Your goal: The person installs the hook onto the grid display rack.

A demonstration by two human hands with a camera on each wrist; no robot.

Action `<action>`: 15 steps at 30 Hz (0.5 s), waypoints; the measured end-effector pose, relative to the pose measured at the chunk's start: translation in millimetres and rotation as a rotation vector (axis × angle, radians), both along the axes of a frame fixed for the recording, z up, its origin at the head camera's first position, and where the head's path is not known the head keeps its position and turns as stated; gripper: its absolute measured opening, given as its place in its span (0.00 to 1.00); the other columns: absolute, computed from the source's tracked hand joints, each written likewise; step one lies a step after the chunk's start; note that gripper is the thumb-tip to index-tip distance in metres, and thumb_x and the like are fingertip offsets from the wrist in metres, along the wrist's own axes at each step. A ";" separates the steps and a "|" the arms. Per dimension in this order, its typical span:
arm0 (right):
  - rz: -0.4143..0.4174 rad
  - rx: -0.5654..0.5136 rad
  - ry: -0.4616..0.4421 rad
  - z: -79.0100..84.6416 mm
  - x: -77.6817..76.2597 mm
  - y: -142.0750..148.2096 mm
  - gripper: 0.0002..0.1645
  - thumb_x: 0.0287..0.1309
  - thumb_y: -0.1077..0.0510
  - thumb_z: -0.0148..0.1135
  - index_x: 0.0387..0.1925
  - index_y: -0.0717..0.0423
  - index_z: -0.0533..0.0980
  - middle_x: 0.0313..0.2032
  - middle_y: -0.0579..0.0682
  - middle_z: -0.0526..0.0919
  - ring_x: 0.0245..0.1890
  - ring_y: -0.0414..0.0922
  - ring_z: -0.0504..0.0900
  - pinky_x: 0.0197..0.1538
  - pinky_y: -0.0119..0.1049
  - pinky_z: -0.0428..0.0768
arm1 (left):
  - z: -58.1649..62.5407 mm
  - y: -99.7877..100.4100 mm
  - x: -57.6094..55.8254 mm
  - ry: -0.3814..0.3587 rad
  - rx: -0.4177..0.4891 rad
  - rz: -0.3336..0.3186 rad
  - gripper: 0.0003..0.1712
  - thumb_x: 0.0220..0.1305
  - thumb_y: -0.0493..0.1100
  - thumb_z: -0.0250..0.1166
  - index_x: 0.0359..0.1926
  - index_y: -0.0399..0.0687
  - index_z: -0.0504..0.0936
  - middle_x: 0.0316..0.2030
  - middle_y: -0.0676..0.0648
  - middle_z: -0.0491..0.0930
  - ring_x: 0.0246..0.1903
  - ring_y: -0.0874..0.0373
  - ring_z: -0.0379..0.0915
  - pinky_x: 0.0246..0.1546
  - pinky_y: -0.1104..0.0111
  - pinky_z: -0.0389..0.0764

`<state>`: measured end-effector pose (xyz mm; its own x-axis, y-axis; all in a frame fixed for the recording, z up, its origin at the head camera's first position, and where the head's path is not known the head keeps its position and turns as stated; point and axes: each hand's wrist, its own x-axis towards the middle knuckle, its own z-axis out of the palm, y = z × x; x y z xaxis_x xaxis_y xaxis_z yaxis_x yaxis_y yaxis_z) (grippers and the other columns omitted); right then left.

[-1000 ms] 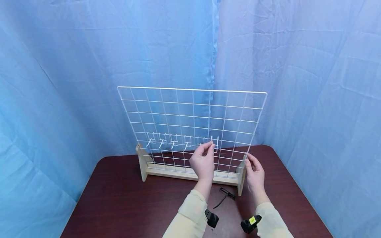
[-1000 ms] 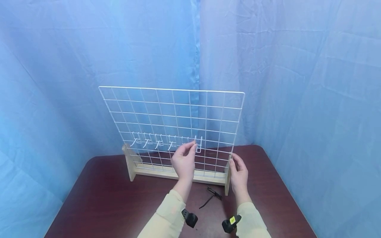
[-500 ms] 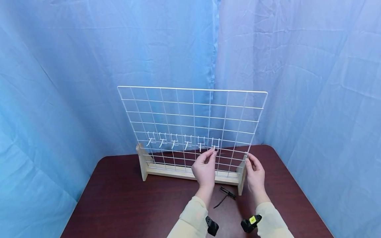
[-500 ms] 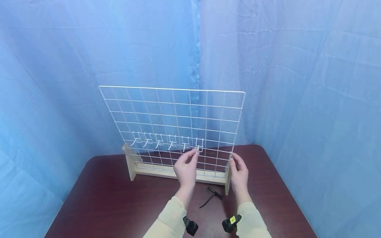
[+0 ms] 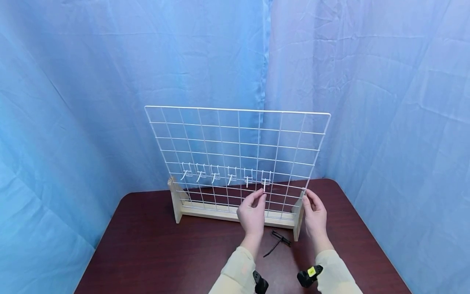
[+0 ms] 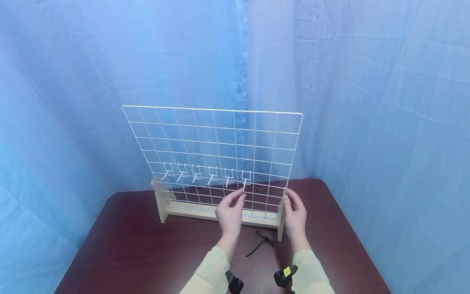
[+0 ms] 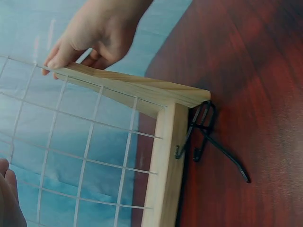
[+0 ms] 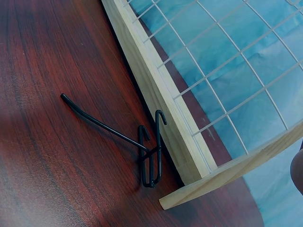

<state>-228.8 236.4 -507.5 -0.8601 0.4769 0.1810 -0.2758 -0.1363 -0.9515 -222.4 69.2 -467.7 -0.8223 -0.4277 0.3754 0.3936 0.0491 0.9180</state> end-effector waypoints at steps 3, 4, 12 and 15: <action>-0.011 -0.003 0.000 -10.3 -5.9 3.5 0.21 0.69 0.69 0.54 0.60 0.74 0.70 0.45 0.38 0.82 0.44 0.33 0.78 0.44 0.20 0.76 | -7.3 -0.4 0.8 -0.022 -0.015 0.007 0.07 0.55 0.31 0.73 0.37 0.40 0.90 0.35 0.48 0.88 0.31 0.59 0.85 0.32 0.73 0.83; -0.019 -0.001 -0.006 -13.2 -7.7 4.3 0.21 0.69 0.68 0.54 0.61 0.73 0.70 0.45 0.38 0.82 0.44 0.33 0.78 0.44 0.20 0.76 | -10.2 -0.6 1.2 -0.032 -0.015 0.003 0.07 0.55 0.31 0.73 0.37 0.40 0.90 0.35 0.48 0.88 0.31 0.58 0.85 0.32 0.73 0.83; -0.031 0.008 0.018 -15.8 -7.9 3.3 0.19 0.69 0.66 0.56 0.59 0.69 0.74 0.47 0.45 0.83 0.43 0.34 0.78 0.44 0.20 0.76 | -32.7 -0.7 7.6 -0.103 -0.049 -0.033 0.07 0.56 0.31 0.72 0.37 0.38 0.89 0.35 0.47 0.88 0.36 0.53 0.86 0.38 0.70 0.84; -0.029 -0.001 0.014 -15.4 -8.3 3.6 0.19 0.69 0.66 0.56 0.59 0.68 0.74 0.46 0.43 0.83 0.44 0.35 0.78 0.44 0.20 0.76 | -41.4 -0.8 10.5 -0.119 -0.100 -0.025 0.06 0.56 0.32 0.72 0.36 0.40 0.89 0.34 0.48 0.87 0.36 0.54 0.85 0.38 0.68 0.84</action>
<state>-237.1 240.0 -522.8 -0.8435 0.5014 0.1926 -0.2929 -0.1288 -0.9474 -211.9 68.5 -509.0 -0.8734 -0.3718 0.3146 0.2850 0.1336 0.9492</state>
